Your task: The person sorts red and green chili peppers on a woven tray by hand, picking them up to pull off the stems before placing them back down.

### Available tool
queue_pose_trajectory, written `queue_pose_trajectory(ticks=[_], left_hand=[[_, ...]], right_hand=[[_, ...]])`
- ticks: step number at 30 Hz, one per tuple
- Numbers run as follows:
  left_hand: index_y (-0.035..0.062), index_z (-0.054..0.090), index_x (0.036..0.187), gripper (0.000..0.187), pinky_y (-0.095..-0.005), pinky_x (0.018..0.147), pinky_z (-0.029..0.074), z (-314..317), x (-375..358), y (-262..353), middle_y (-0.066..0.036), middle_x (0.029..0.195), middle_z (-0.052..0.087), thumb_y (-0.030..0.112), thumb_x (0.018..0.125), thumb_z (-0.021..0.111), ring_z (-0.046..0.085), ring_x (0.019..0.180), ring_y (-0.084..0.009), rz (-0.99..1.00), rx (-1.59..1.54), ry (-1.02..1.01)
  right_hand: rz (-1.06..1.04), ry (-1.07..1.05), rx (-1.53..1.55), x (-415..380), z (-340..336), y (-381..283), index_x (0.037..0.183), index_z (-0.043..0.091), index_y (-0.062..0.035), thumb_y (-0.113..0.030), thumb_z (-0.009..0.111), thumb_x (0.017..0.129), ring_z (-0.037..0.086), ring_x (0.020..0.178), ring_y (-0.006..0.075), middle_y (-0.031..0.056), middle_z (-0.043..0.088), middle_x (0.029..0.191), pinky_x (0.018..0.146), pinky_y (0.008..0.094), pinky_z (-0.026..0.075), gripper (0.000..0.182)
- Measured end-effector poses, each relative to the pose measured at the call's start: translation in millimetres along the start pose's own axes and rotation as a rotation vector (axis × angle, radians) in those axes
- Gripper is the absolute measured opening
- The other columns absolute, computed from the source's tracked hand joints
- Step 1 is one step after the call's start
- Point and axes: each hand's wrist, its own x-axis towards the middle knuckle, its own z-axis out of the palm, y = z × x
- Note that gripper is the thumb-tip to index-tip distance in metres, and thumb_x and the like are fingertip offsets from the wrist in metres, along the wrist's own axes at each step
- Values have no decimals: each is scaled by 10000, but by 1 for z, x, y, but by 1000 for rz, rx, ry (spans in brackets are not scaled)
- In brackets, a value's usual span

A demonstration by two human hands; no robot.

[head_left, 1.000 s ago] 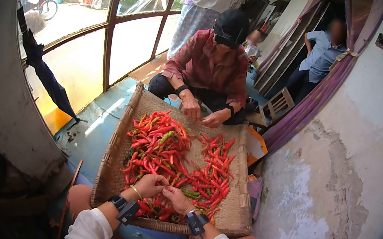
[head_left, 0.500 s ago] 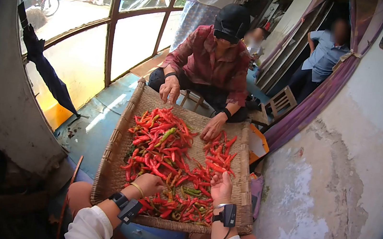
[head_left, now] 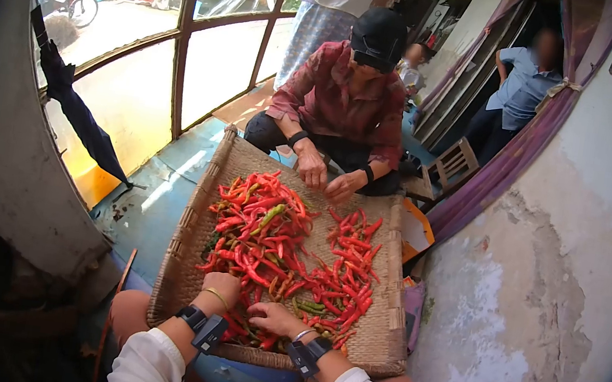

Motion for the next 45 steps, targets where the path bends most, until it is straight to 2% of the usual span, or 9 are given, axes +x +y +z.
queue_pose_trajectory(ticks=[5, 12, 18, 21, 33, 36, 40, 42, 45], left_hand=[[90, 651, 864, 214, -361, 703, 491, -5, -5, 5, -115, 881, 635, 196, 756, 500, 615, 845, -257, 73, 5, -141], [69, 642, 889, 231, -379, 731, 485, 8, 2, 1, -133, 927, 622, 192, 759, 496, 603, 876, -273, 188, 16, -235], [72, 639, 820, 298, -396, 661, 470, 15, 11, 4, -131, 776, 618, 339, 773, 515, 595, 740, -300, 352, -147, -54], [72, 628, 814, 311, -408, 632, 457, 11, 6, 6, -149, 743, 603, 359, 779, 515, 579, 711, -325, 399, -326, 49], [93, 629, 847, 225, -376, 628, 466, -9, -7, 11, -124, 698, 605, 290, 744, 599, 588, 671, -300, 401, -513, 127], [102, 640, 850, 220, -370, 662, 472, -9, -3, 11, -104, 756, 623, 290, 750, 583, 595, 728, -274, 347, -492, 82], [100, 629, 814, 170, -373, 631, 469, -2, -2, 11, -98, 698, 612, 247, 746, 576, 592, 685, -280, 402, -472, 183], [96, 626, 801, 166, -381, 626, 467, 0, -1, 11, -101, 693, 609, 242, 740, 576, 590, 684, -284, 419, -446, 195], [94, 625, 800, 165, -387, 623, 466, 3, 0, 11, -106, 698, 609, 235, 729, 578, 590, 690, -284, 409, -435, 197]], right_hand=[[-71, -65, -353, 7, 11, -10, 984, 582, -52, -274, 583, 708, 570, 817, 343, 180, 597, 879, 728, 413, 451, 354], [39, -97, -498, 11, 16, -10, 905, 600, -66, -309, 576, 691, 572, 804, 336, 174, 600, 814, 698, 416, 448, 325], [78, 152, -106, 0, -1, 0, 880, 593, -36, -239, 567, 708, 598, 743, 283, 169, 605, 789, 660, 372, 465, 268], [253, 201, 472, -5, -9, 3, 817, 583, -33, -149, 575, 776, 524, 578, 68, 13, 587, 690, 532, 215, 432, 124], [217, 298, 883, -36, -54, 6, 877, 564, -41, -111, 544, 830, 507, 497, 52, 5, 569, 649, 440, 169, 414, 87], [187, 570, 895, -55, -83, 15, 894, 548, -38, -117, 536, 835, 497, 499, 54, 13, 565, 652, 420, 174, 383, 99], [-147, 1160, 1402, -67, -102, 28, 1056, 452, -59, -171, 536, 843, 569, 648, 107, 55, 590, 766, 551, 244, 475, 255], [-138, 1206, 1468, -68, -91, 55, 1127, 397, -61, -187, 536, 841, 578, 692, 127, 66, 588, 816, 587, 270, 483, 343], [156, 1091, 1387, -55, -60, 44, 1247, 317, -32, -179, 547, 828, 578, 683, 139, 70, 585, 822, 576, 289, 481, 501]])
